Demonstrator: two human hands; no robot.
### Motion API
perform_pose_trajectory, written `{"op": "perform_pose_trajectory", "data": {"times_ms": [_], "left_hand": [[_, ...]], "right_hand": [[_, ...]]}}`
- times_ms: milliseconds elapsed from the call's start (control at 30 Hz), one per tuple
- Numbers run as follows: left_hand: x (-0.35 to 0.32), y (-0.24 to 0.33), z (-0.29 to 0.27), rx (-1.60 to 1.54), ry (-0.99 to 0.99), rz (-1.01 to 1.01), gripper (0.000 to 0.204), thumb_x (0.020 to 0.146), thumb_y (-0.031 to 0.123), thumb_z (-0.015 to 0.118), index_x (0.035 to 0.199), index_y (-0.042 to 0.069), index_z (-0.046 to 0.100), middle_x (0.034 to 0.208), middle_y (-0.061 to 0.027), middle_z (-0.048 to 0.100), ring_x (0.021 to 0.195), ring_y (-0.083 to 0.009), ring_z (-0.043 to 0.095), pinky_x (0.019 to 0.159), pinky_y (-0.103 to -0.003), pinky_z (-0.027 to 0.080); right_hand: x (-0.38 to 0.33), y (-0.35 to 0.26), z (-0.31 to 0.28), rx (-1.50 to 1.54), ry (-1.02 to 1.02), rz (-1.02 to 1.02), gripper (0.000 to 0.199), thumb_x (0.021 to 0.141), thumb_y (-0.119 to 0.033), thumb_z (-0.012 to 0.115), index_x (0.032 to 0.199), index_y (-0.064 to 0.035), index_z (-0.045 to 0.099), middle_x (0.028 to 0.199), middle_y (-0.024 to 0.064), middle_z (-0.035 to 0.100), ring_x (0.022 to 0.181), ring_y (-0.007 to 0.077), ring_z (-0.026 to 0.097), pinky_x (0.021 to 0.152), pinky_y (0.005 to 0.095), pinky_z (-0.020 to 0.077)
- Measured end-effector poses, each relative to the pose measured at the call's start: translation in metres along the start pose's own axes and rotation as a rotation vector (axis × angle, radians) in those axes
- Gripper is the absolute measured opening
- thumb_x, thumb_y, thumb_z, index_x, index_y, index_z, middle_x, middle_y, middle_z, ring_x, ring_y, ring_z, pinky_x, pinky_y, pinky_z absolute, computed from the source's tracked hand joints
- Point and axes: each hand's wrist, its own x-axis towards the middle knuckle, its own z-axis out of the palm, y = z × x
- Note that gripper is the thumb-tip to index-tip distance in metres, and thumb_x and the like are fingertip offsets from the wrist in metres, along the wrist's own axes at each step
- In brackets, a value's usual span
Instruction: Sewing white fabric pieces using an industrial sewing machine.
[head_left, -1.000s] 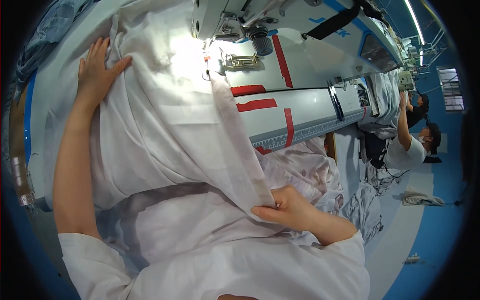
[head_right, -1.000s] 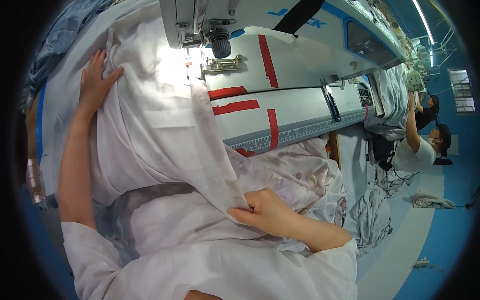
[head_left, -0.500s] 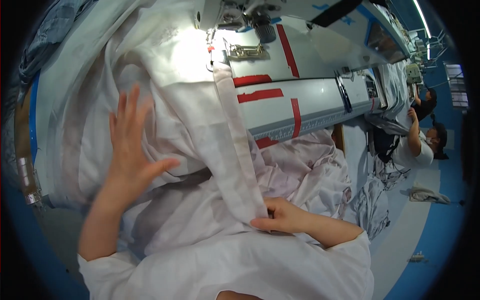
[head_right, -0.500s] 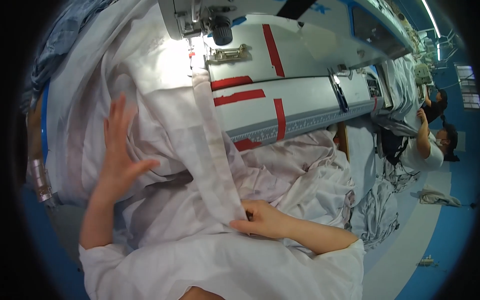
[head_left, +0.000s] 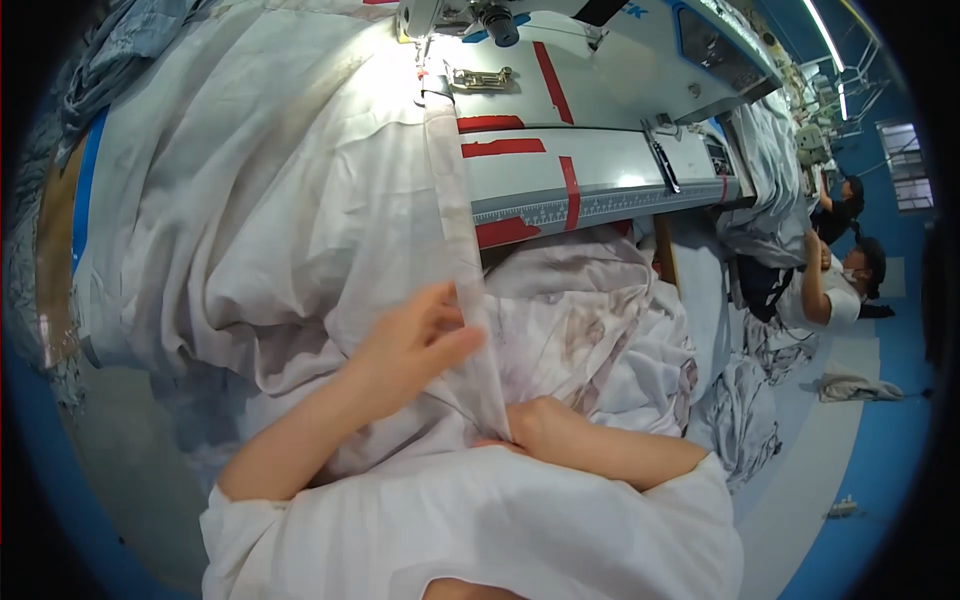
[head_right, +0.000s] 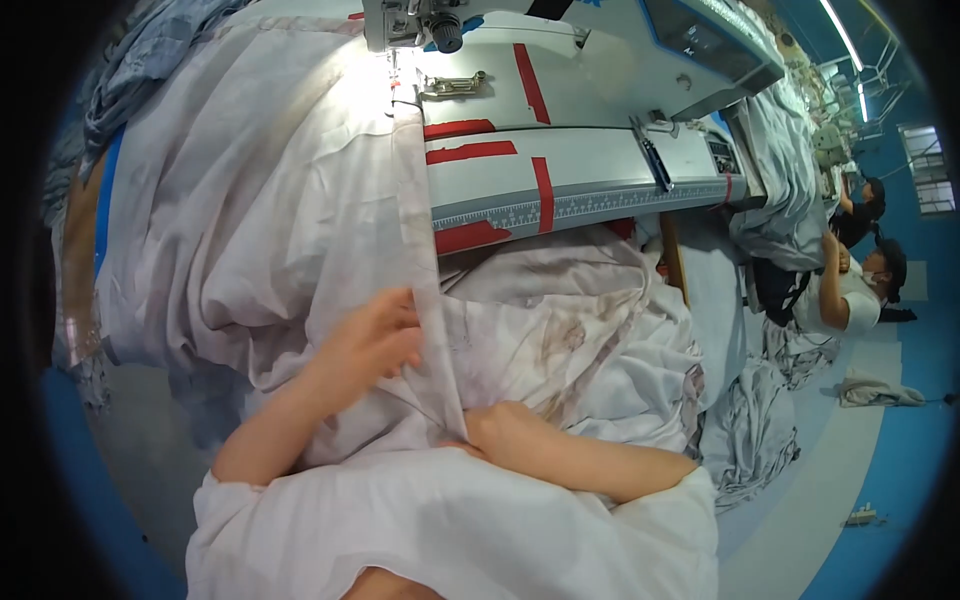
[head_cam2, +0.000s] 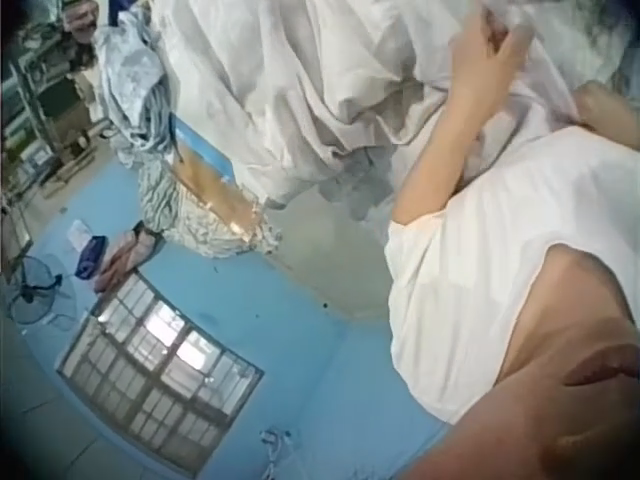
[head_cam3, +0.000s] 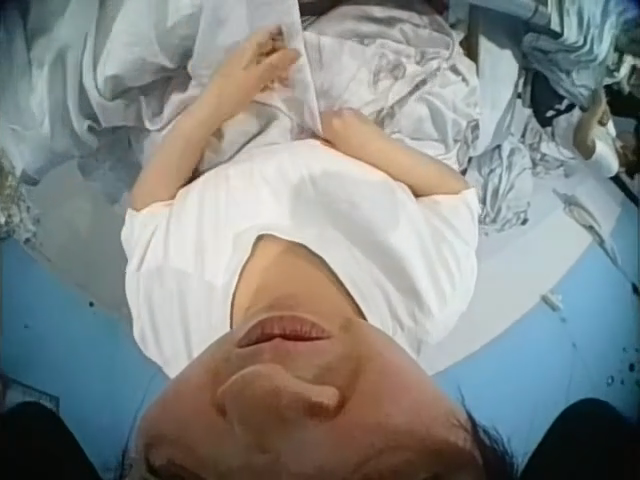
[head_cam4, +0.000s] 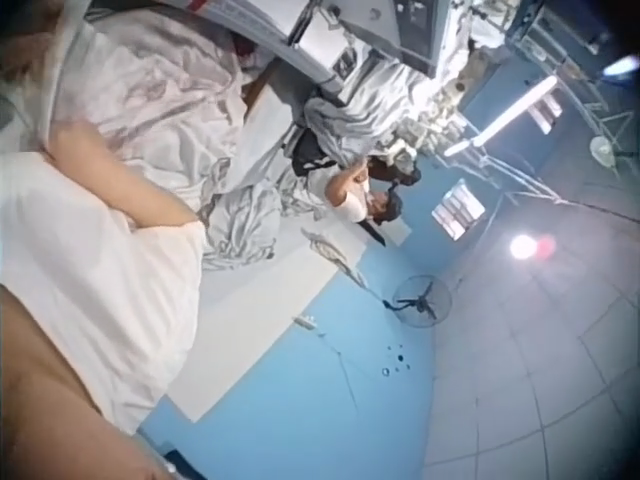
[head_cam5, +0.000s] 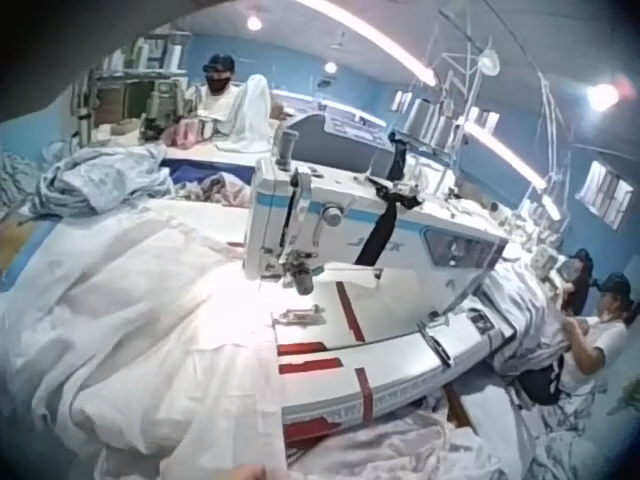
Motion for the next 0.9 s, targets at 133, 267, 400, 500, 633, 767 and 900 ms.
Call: {"op": "perform_pose_trajectory", "data": {"times_ms": [133, 267, 400, 500, 633, 767, 900], "left_hand": [[0.015, -0.032, 0.040, 0.336, -0.107, -0.002, 0.033, 0.081, 0.024, 0.066, 0.101, -0.001, 0.061, 0.085, -0.0073, 0.065, 0.073, -0.0133, 0.060, 0.064, -0.028, 0.047], [0.007, -0.051, 0.042, 0.173, -0.202, -0.034, 0.023, 0.082, 0.022, 0.065, 0.088, -0.001, 0.063, 0.070, -0.0045, 0.062, 0.063, -0.0118, 0.057, 0.059, -0.028, 0.046], [0.003, -0.042, 0.046, 0.108, -0.474, -0.104, 0.021, 0.083, 0.019, 0.064, 0.086, -0.002, 0.062, 0.069, -0.0053, 0.062, 0.059, -0.0136, 0.056, 0.060, -0.029, 0.046], [-0.028, 0.011, 0.017, 0.206, -0.276, 0.041, 0.023, 0.083, 0.018, 0.064, 0.095, -0.002, 0.062, 0.080, -0.0039, 0.063, 0.068, -0.0124, 0.058, 0.066, -0.029, 0.046], [-0.017, 0.009, -0.087, 0.963, 0.827, 0.529, 0.059, 0.072, 0.019, 0.074, 0.122, 0.001, 0.050, 0.141, -0.0165, 0.037, 0.133, -0.0319, 0.029, 0.107, -0.040, 0.026], [0.013, -0.001, -0.171, 1.135, 0.903, 0.480, 0.041, 0.072, 0.016, 0.073, 0.105, 0.000, 0.056, 0.140, -0.0166, 0.039, 0.133, -0.0341, 0.029, 0.106, -0.044, 0.026], [0.045, 0.023, -0.200, 1.140, 0.909, 0.510, 0.028, 0.073, 0.014, 0.072, 0.092, -0.001, 0.056, 0.136, -0.0164, 0.043, 0.128, -0.0350, 0.036, 0.103, -0.043, 0.031]], "right_hand": [[-0.017, 0.020, 0.017, -0.139, 0.102, -0.143, 0.037, 0.082, -0.035, 0.062, 0.071, -0.0006, 0.054, 0.067, 0.0165, 0.058, 0.060, 0.0338, 0.060, 0.053, 0.0409, 0.0476], [-0.004, 0.034, -0.037, 0.442, 0.486, 0.059, 0.031, 0.085, -0.028, 0.060, 0.090, 0.0023, 0.064, 0.079, 0.0117, 0.066, 0.067, 0.0204, 0.064, 0.059, 0.0312, 0.0490], [0.044, 0.022, -0.051, 1.030, 0.333, 0.090, 0.025, 0.084, -0.019, 0.065, 0.097, 0.0013, 0.066, 0.085, 0.0009, 0.066, 0.078, 0.0097, 0.060, 0.069, 0.0226, 0.0475], [0.046, 0.023, -0.047, 1.076, 0.101, 0.089, 0.024, 0.085, -0.019, 0.065, 0.097, 0.0020, 0.066, 0.087, -0.0009, 0.066, 0.078, 0.0053, 0.057, 0.068, 0.0214, 0.0466], [0.021, 0.007, -0.054, 0.803, 0.131, 0.207, 0.022, 0.084, -0.018, 0.066, 0.093, 0.0016, 0.068, 0.081, -0.0012, 0.065, 0.073, 0.0040, 0.056, 0.063, 0.0214, 0.0459], [0.012, 0.008, -0.053, 0.721, 0.074, 0.231, 0.020, 0.084, -0.017, 0.066, 0.091, 0.0018, 0.067, 0.077, -0.0038, 0.062, 0.072, 0.0029, 0.052, 0.062, 0.0203, 0.0439], [0.013, 0.009, -0.058, 0.754, 0.088, 0.285, 0.018, 0.085, -0.016, 0.065, 0.089, 0.0011, 0.066, 0.071, -0.0049, 0.058, 0.068, 0.0022, 0.049, 0.059, 0.0196, 0.0415]]}}
